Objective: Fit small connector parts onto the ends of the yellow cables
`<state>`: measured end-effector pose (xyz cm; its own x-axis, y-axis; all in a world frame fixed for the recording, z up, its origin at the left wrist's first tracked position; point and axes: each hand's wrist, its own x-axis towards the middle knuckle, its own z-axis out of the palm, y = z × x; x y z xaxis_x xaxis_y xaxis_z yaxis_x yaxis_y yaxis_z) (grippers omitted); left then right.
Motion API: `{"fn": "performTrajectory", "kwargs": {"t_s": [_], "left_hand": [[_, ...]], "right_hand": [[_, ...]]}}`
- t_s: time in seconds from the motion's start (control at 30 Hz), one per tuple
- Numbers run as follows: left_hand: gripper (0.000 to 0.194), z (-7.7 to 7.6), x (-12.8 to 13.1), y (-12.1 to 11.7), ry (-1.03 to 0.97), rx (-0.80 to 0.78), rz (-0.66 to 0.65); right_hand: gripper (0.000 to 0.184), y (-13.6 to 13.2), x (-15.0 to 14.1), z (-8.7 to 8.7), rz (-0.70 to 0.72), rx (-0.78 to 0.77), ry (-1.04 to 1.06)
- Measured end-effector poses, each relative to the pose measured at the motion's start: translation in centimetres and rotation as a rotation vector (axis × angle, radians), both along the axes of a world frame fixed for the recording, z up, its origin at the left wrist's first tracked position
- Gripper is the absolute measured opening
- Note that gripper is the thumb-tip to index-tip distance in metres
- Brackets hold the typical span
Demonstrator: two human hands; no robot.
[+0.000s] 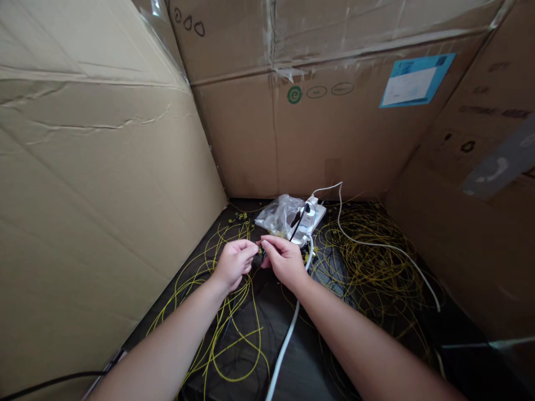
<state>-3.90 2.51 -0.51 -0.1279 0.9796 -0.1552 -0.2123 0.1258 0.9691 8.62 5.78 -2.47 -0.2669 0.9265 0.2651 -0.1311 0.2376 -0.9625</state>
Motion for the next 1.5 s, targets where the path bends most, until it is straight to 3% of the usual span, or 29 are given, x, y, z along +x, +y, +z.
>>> {"fn": "performTrajectory", "kwargs": {"t_s": [0.33, 0.67, 1.0, 1.5], "left_hand": [[0.016, -0.5, -0.1, 0.1, 0.079, 0.026, 0.03], [0.017, -0.6, 0.0, 0.1, 0.141, 0.067, 0.044], [0.016, -0.6, 0.1, 0.0, 0.075, 0.061, 0.011], [0.016, -0.6, 0.2, 0.0, 0.06, 0.065, 0.01]], "right_hand": [[0.019, -0.2, 0.0, -0.9, -0.025, 0.252, -0.067], [0.021, 0.2, 0.0, -1.4, -0.047, 0.176, -0.089], [0.023, 0.0, -0.1, -0.6, -0.025, 0.053, -0.001], [0.021, 0.2, -0.1, -0.9, -0.043, 0.108, -0.054]]}}
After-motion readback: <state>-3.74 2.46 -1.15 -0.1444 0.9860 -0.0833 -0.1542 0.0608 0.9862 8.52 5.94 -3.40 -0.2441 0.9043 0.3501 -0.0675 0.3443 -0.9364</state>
